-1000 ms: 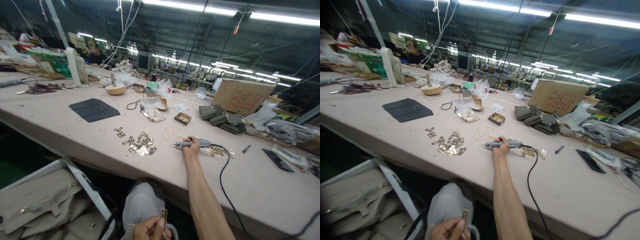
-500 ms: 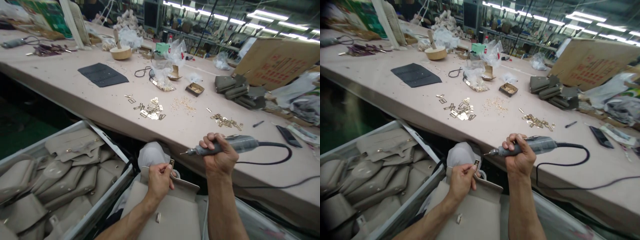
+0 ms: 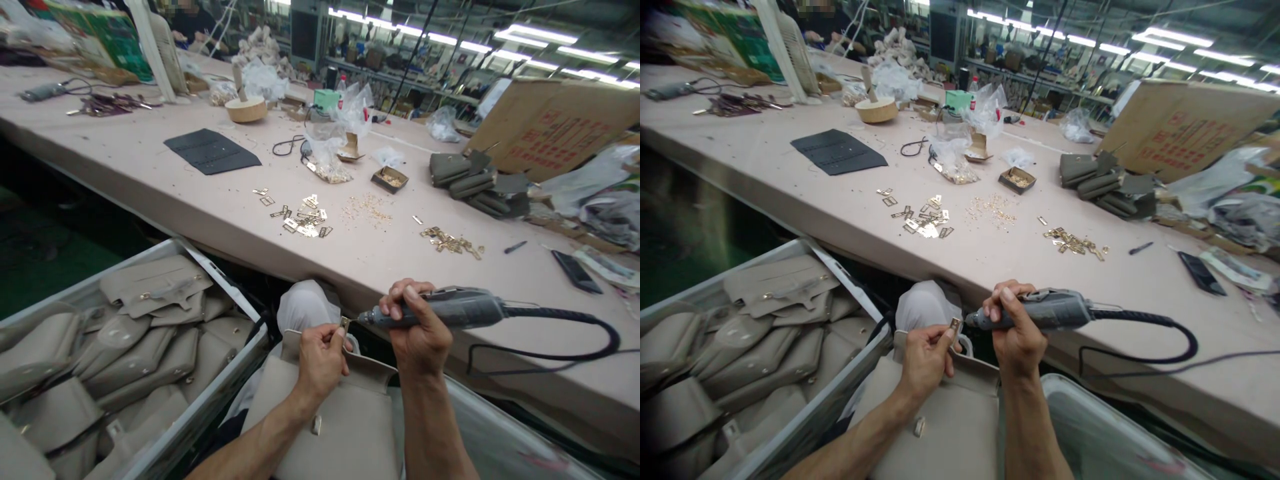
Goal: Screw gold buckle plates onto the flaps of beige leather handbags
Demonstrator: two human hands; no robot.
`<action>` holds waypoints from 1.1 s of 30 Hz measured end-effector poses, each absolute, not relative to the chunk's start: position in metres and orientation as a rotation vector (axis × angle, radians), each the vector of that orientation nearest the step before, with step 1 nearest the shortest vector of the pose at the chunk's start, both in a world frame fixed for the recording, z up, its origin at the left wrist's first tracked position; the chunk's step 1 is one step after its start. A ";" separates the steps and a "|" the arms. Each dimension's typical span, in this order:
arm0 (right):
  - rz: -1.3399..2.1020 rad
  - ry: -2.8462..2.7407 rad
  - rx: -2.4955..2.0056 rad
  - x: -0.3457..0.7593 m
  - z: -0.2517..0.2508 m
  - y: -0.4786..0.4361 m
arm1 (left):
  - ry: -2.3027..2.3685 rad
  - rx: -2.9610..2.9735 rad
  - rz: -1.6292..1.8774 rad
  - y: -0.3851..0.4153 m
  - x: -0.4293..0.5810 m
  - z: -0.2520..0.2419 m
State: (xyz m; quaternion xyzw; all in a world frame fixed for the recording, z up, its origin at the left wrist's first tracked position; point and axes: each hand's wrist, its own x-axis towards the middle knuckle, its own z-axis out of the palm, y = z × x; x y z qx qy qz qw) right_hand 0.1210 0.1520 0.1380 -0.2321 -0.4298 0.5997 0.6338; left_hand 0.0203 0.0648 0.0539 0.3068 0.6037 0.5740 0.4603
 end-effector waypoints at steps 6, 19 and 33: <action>1.373 -1.022 -0.504 0.116 0.137 0.149 | 1.471 0.753 1.433 0.064 0.021 0.053; 1.334 -1.194 -0.463 0.108 0.131 0.146 | 1.505 0.773 1.392 0.064 0.020 0.057; 1.459 -1.508 -0.425 0.104 0.137 0.150 | 1.413 0.795 1.452 0.058 0.022 0.049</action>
